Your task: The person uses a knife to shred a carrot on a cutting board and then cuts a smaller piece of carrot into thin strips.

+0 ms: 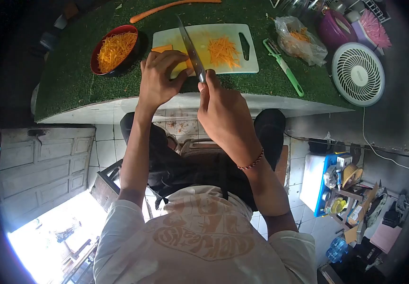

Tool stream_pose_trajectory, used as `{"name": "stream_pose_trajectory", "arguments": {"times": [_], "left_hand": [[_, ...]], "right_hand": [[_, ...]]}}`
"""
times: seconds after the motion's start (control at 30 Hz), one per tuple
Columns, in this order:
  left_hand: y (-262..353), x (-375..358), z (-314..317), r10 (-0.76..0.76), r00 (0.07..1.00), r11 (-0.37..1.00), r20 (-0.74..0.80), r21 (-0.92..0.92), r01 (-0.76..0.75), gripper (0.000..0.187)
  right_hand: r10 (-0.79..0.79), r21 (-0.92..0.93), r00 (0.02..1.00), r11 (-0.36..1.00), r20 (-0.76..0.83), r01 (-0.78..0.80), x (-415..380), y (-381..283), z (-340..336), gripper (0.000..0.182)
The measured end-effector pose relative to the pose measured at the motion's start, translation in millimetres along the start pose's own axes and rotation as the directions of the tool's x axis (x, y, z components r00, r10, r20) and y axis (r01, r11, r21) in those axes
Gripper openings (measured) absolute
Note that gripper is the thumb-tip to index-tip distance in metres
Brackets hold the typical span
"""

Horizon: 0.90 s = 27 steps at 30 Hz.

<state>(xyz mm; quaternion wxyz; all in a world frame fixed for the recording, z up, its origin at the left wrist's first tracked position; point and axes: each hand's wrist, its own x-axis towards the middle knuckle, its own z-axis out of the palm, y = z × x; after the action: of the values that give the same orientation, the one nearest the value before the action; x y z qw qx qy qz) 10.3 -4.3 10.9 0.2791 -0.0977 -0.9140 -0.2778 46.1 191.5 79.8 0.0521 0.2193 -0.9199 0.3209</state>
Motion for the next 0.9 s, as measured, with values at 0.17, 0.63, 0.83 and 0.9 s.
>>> {"name": "stream_pose_trajectory", "arguments": {"times": [0.17, 0.63, 0.83, 0.9], "left_hand": [[0, 0, -1, 0.003, 1.000, 1.000, 0.000, -0.007, -0.003, 0.030], [-4, -1, -1, 0.025, 1.000, 0.999, 0.006, -0.029, -0.025, 0.024], [-5, 0, -1, 0.027, 1.000, 1.000, 0.010, -0.006, -0.027, 0.024], [-5, -1, 1, 0.036, 0.999, 0.999, -0.010, -0.002, -0.036, 0.025]], "right_hand": [[0.008, 0.016, 1.000, 1.000, 0.012, -0.008, -6, 3, 3, 0.027], [0.066, -0.185, 0.996, 0.981, 0.058, -0.055, -8, -7, 17, 0.033], [0.020, -0.083, 0.999, 0.996, 0.038, -0.016, 25, 5, 22, 0.024], [0.035, -0.062, 0.998, 0.998, 0.052, -0.032, 30, 9, 18, 0.023]]}}
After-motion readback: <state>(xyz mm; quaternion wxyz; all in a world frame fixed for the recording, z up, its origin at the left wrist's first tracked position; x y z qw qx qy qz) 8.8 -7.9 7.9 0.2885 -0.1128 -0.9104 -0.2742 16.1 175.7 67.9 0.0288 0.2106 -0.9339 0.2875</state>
